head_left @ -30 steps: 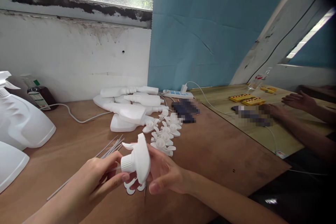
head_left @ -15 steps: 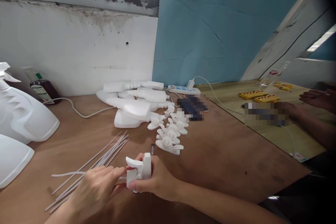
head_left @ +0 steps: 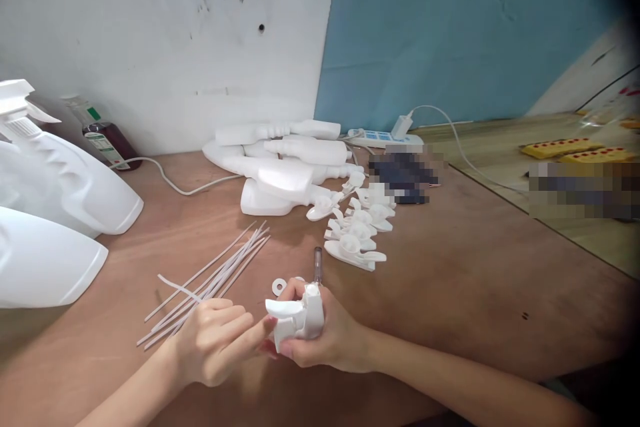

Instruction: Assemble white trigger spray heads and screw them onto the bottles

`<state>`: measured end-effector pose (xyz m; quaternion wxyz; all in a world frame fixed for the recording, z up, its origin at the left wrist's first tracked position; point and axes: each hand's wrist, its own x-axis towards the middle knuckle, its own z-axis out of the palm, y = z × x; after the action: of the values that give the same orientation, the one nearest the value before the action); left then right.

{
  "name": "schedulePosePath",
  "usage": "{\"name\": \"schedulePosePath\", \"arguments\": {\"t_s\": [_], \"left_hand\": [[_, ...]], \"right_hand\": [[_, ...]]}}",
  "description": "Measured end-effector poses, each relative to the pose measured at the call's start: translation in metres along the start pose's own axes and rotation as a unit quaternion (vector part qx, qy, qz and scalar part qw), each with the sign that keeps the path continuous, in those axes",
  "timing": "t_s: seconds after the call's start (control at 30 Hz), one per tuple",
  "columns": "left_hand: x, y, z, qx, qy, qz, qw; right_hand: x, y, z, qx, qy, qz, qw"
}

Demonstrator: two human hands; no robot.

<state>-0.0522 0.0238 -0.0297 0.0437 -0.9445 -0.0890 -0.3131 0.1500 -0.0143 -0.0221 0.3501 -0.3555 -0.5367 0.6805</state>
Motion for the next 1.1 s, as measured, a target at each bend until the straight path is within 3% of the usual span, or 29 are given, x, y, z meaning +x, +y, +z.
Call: {"name": "schedulePosePath", "arguments": {"t_s": [0.27, 0.53, 0.7, 0.8, 0.9, 0.97, 1.1], "left_hand": [[0.006, 0.001, -0.003, 0.015, -0.012, 0.007, 1.000], [0.006, 0.007, -0.003, -0.016, -0.015, -0.028, 0.999], [0.012, 0.009, -0.011, -0.025, -0.011, -0.036, 0.999], [0.008, 0.003, -0.015, -0.017, -0.030, -0.047, 0.998], [0.002, -0.008, -0.015, 0.014, -0.040, -0.077, 0.996], [0.000, -0.014, -0.014, 0.043, -0.042, -0.105, 0.993], [0.002, -0.020, -0.014, 0.097, -0.048, -0.214, 0.971]], "right_hand": [[0.004, -0.006, -0.004, -0.065, -0.028, -0.073, 0.995], [0.004, -0.010, -0.005, -0.081, -0.033, -0.054, 0.995], [0.002, -0.014, -0.006, -0.104, -0.024, -0.077, 0.991], [0.001, -0.016, -0.015, -0.071, -0.004, -0.055, 0.996], [0.000, -0.020, -0.025, -0.004, 0.041, -0.016, 0.999], [0.000, -0.023, -0.029, 0.011, 0.068, -0.027, 0.997], [-0.001, -0.025, -0.027, 0.007, 0.076, -0.031, 0.997]]}}
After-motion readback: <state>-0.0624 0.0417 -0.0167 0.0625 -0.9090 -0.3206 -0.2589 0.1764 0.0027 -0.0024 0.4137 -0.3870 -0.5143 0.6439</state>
